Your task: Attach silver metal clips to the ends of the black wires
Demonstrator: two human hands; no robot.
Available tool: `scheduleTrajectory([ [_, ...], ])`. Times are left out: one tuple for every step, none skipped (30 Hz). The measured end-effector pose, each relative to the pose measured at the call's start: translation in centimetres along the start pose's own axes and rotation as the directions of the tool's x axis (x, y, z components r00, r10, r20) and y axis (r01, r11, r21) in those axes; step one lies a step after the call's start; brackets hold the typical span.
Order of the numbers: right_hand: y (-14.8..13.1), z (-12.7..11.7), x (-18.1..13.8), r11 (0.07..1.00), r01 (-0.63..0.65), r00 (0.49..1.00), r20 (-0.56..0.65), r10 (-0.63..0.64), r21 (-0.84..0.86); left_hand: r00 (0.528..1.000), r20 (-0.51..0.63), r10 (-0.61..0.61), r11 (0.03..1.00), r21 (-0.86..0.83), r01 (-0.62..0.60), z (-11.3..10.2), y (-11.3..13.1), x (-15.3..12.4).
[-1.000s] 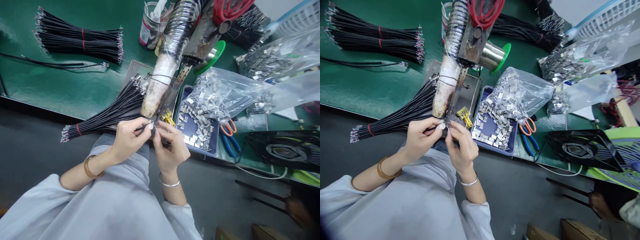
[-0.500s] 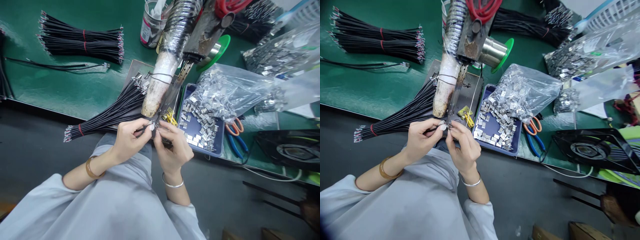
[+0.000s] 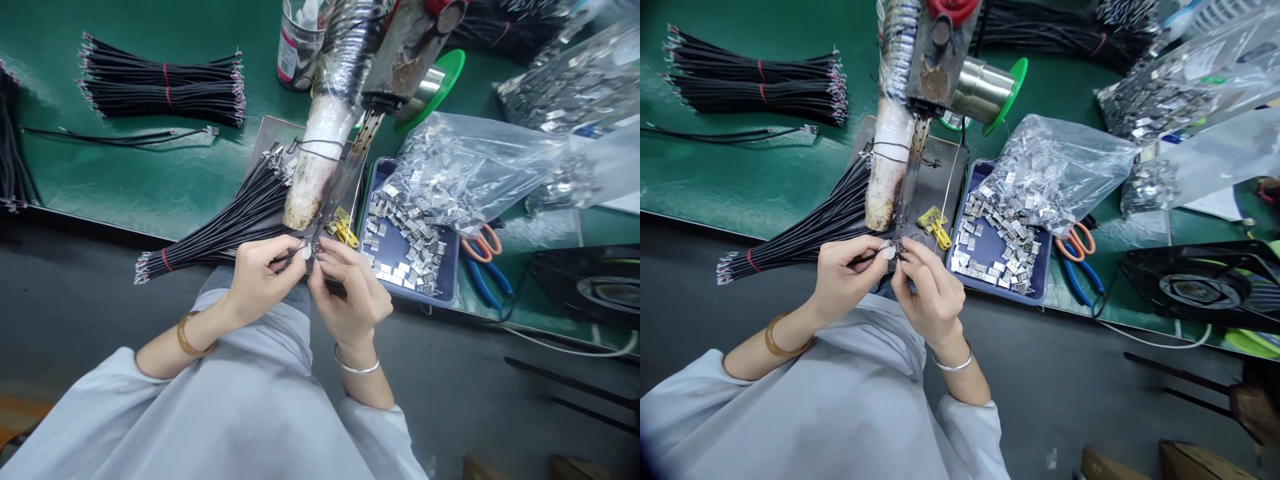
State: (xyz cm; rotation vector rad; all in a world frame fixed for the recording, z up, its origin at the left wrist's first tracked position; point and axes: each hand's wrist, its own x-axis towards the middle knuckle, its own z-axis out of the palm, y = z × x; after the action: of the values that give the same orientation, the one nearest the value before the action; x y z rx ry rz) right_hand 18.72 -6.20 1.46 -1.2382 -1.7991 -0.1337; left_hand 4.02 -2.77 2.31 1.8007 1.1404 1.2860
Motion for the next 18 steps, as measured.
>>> scheduleTrajectory([
  [0.03, -0.01, 0.05, 1.0, 0.005, 1.0, -0.001, -0.005, 0.0, 1.0, 0.001, -0.002, 1.0, 0.001, 0.002, 0.01, 0.02, 0.03],
  [0.03, -0.01, 0.14, 1.0, 0.008, 1.0, -0.004, -0.008, 0.001, 1.0, 0.0, -0.003, 1.0, 0.0, 0.003, 0.01, 0.05, 0.07],
  [0.0, 0.01, 0.26, 1.0, 0.007, 1.0, -0.003, -0.007, 0.003, 1.0, -0.002, -0.005, 1.0, -0.001, 0.005, 0.01, 0.1, 0.13],
  [-0.04, 0.04, 0.38, 1.0, 0.003, 1.0, -0.005, -0.003, 0.005, 1.0, -0.006, -0.008, 1.0, -0.002, 0.008, 0.01, 0.15, 0.2],
  [-0.09, 0.07, 0.51, 1.0, -0.003, 1.0, -0.008, 0.003, 0.006, 1.0, -0.014, -0.009, 1.0, 0.0, 0.009, 0.0, 0.21, 0.27],
  [-0.14, 0.1, 0.62, 1.0, -0.01, 1.0, -0.014, 0.01, 0.006, 1.0, -0.023, -0.01, 1.0, 0.003, 0.01, -0.02, 0.27, 0.33],
  [-0.2, 0.13, 0.69, 1.0, -0.013, 1.0, -0.023, 0.013, 0.007, 0.999, -0.032, -0.009, 1.0, 0.007, 0.01, -0.04, 0.31, 0.38],
  [-0.24, 0.14, 0.72, 1.0, -0.014, 0.999, -0.033, 0.014, 0.008, 0.999, -0.039, -0.006, 1.0, 0.011, 0.007, -0.07, 0.34, 0.4],
  [-0.27, 0.14, 0.7, 1.0, -0.012, 0.999, -0.04, 0.013, 0.011, 0.999, -0.041, -0.004, 1.0, 0.015, 0.005, -0.1, 0.35, 0.41],
  [-0.28, 0.12, 0.63, 1.0, -0.009, 0.999, -0.041, 0.01, 0.014, 0.999, -0.039, -0.003, 1.0, 0.016, 0.004, -0.13, 0.33, 0.39],
  [-0.28, 0.1, 0.54, 1.0, -0.007, 0.999, -0.034, 0.008, 0.017, 1.0, -0.031, -0.005, 1.0, 0.016, 0.005, -0.15, 0.3, 0.35],
  [-0.27, 0.06, 0.43, 1.0, -0.004, 1.0, -0.021, 0.004, 0.019, 1.0, -0.022, -0.006, 1.0, 0.015, 0.006, -0.17, 0.25, 0.29],
  [-0.26, 0.02, 0.33, 1.0, 0.002, 1.0, -0.006, -0.002, 0.019, 1.0, -0.013, -0.007, 1.0, 0.012, 0.007, -0.16, 0.2, 0.21],
  [-0.25, -0.02, 0.26, 1.0, 0.007, 1.0, 0.008, -0.008, 0.018, 1.0, -0.005, -0.007, 1.0, 0.008, 0.007, -0.14, 0.16, 0.12],
  [-0.24, -0.05, 0.23, 1.0, 0.014, 1.0, 0.016, -0.014, 0.018, 1.0, 0.001, -0.006, 1.0, 0.001, 0.006, -0.11, 0.14, 0.04],
  [-0.24, -0.08, 0.23, 1.0, 0.018, 1.0, 0.02, -0.018, 0.018, 1.0, 0.004, -0.005, 1.0, -0.005, 0.005, -0.08, 0.14, -0.04],
  [-0.23, -0.13, 0.23, 1.0, 0.02, 1.0, 0.019, -0.021, 0.02, 1.0, 0.007, -0.007, 1.0, -0.011, 0.007, -0.04, 0.17, -0.1],
  [-0.2, -0.2, 0.21, 1.0, 0.02, 1.0, 0.016, -0.02, 0.023, 1.0, 0.01, -0.014, 1.0, -0.012, 0.014, -0.02, 0.2, -0.15],
])
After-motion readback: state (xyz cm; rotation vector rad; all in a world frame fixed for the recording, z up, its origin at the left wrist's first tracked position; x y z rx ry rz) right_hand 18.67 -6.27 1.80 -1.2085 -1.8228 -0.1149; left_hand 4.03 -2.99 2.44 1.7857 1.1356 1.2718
